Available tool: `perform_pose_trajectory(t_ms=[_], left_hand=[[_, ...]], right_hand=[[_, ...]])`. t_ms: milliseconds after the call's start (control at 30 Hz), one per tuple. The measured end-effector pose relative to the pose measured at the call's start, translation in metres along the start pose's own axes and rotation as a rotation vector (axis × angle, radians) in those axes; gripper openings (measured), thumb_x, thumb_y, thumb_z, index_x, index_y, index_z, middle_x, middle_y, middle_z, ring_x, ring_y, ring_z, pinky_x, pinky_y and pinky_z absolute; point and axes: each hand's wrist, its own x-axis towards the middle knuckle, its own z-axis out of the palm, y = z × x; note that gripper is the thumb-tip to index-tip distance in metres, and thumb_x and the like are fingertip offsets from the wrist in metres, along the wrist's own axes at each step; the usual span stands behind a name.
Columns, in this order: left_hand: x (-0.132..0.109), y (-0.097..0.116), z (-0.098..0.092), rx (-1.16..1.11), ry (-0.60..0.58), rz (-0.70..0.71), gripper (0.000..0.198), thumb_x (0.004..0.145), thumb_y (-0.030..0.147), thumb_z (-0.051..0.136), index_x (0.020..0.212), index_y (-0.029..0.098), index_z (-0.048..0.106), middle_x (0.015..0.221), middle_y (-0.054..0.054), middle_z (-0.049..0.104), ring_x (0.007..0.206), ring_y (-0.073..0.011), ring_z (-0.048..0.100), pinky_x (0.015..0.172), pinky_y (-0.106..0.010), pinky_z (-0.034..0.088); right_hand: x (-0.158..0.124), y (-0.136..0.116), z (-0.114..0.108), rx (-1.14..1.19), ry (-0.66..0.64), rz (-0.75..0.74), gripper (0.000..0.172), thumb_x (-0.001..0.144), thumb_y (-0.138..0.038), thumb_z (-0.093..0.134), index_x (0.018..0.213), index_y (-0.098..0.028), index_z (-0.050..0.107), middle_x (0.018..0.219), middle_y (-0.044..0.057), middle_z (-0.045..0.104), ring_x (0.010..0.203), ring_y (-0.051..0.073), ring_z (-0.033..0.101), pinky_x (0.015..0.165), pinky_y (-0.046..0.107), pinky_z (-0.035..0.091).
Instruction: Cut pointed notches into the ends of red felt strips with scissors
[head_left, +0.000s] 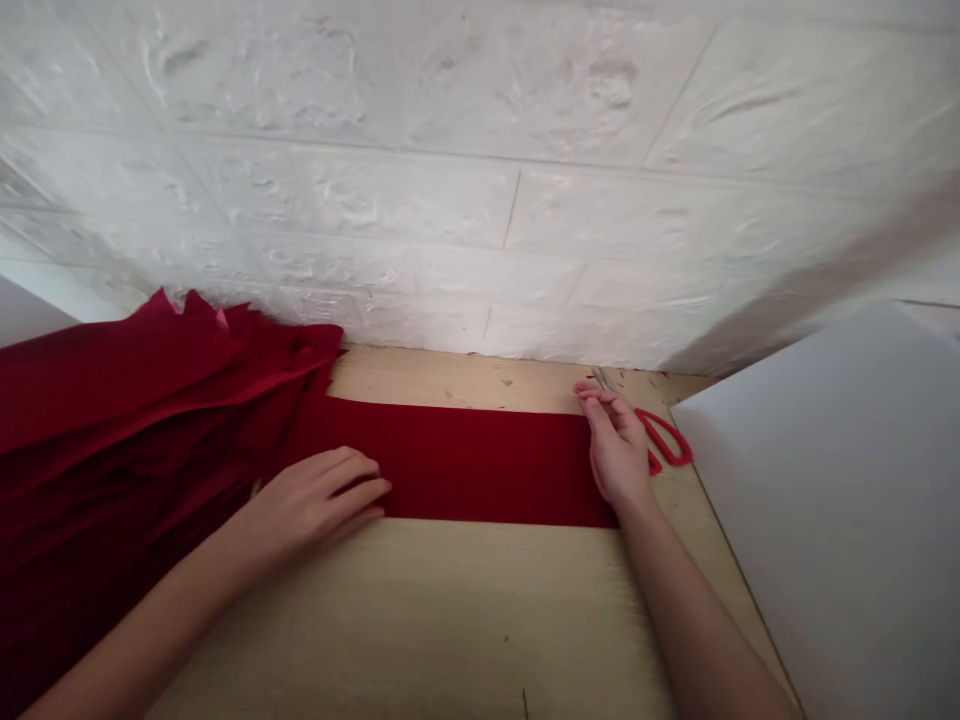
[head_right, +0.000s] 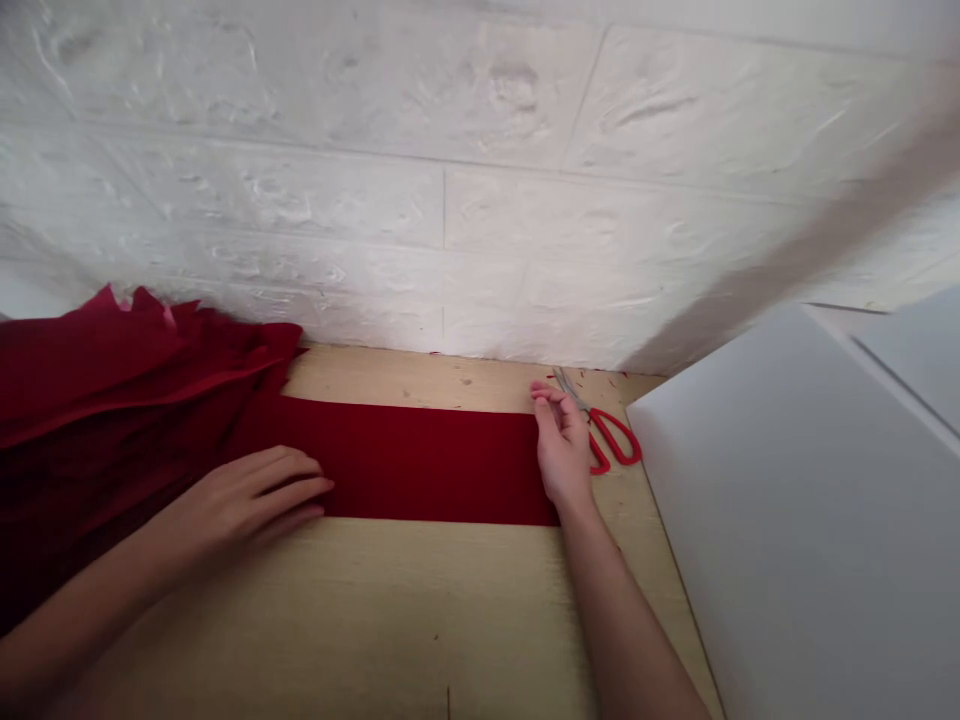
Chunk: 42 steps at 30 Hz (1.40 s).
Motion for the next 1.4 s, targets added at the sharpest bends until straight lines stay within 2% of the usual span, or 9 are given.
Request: perform_pose_trajectory(t_ms=[267,433,533,600,667,933,1033,1167,1400], left_hand=[[0.006,0.01,0.005,0.048,-0.285,0.001,0.029,0.097,0.01,0.044,0.085,0.016,0.07,0.082,-0.005,0.069,0.075,-0.018,0.063,0.061,-0.028,0.048],[0.031,0.002,-0.006,-0.171,-0.489,-0.323,0.028,0.098,0.025,0.043,0.089,0.02,0.07,0.091,-0.004,0.073,0.082,-0.0192,0.067,0.07,-0.031,0.049],[0.047,-0.003,-0.01,-0.225,-0.619,-0.444,0.028,0.094,0.026,0.043,0.087,0.02,0.07,0.091,-0.005,0.074,0.082,-0.0218,0.067,0.072,-0.034,0.047],[0.051,-0.007,-0.011,-0.269,-0.655,-0.497,0.026,0.091,0.026,0.045,0.086,0.021,0.07,0.091,-0.005,0.074,0.082,-0.0229,0.067,0.071,-0.035,0.046],[0.052,-0.01,-0.01,-0.352,-0.645,-0.53,0.025,0.089,0.028,0.045,0.085,0.02,0.069,0.088,-0.005,0.074,0.079,-0.0214,0.066,0.07,-0.033,0.044],[0.026,-0.005,-0.016,-0.404,-0.569,-0.471,0.036,0.087,0.046,0.062,0.107,0.016,0.066,0.107,-0.011,0.068,0.097,-0.0248,0.064,0.086,-0.037,0.053],[0.009,-0.001,-0.022,-0.107,-0.656,-0.445,0.038,0.088,0.024,0.059,0.124,0.013,0.064,0.123,-0.017,0.064,0.112,-0.0344,0.061,0.093,-0.05,0.053],[-0.012,-0.004,-0.023,0.06,-0.747,-0.438,0.056,0.078,-0.008,0.033,0.116,0.012,0.07,0.121,-0.017,0.067,0.11,-0.0294,0.065,0.091,-0.043,0.057],[-0.033,-0.016,-0.014,0.185,-0.61,-0.379,0.044,0.086,0.005,0.036,0.107,0.014,0.073,0.121,-0.016,0.069,0.113,-0.0293,0.066,0.095,-0.041,0.057]], right_hand=[[0.002,0.007,0.002,-0.055,-0.01,-0.037,0.029,0.08,-0.049,0.074,0.086,-0.023,0.064,0.109,0.009,0.072,0.114,0.025,0.063,0.114,0.051,0.038],[-0.008,-0.02,0.002,-0.191,-0.062,-0.19,0.022,0.09,-0.045,0.064,0.088,-0.023,0.063,0.101,0.007,0.071,0.102,0.024,0.066,0.105,0.049,0.047],[-0.033,-0.057,0.007,-0.549,-0.448,-0.585,0.012,0.097,-0.03,0.055,0.095,-0.023,0.065,0.094,0.007,0.07,0.103,0.023,0.064,0.101,0.044,0.049],[-0.052,-0.075,0.012,-0.768,-0.801,-0.685,0.021,0.095,-0.034,0.059,0.11,-0.021,0.065,0.104,0.01,0.071,0.104,0.025,0.064,0.091,0.041,0.054],[-0.067,-0.079,0.015,-1.004,-0.935,-0.774,0.03,0.095,-0.04,0.06,0.112,-0.016,0.067,0.105,0.013,0.072,0.099,0.028,0.065,0.087,0.045,0.055],[-0.073,-0.063,0.0,-1.175,-0.844,-0.79,0.026,0.101,-0.014,0.045,0.095,-0.018,0.07,0.088,0.004,0.073,0.081,0.017,0.067,0.063,0.029,0.049],[-0.075,-0.073,-0.008,-1.188,-0.843,-0.755,0.027,0.102,-0.017,0.044,0.092,-0.018,0.069,0.084,0.004,0.071,0.075,0.016,0.067,0.06,0.028,0.047],[-0.085,-0.079,-0.018,-1.175,-0.864,-0.744,0.029,0.104,-0.019,0.041,0.092,-0.019,0.067,0.085,0.004,0.071,0.074,0.016,0.067,0.059,0.027,0.048],[-0.088,-0.082,-0.032,-1.242,-0.856,-0.74,0.031,0.104,-0.024,0.038,0.095,-0.02,0.068,0.094,0.008,0.073,0.082,0.021,0.071,0.06,0.031,0.054]])
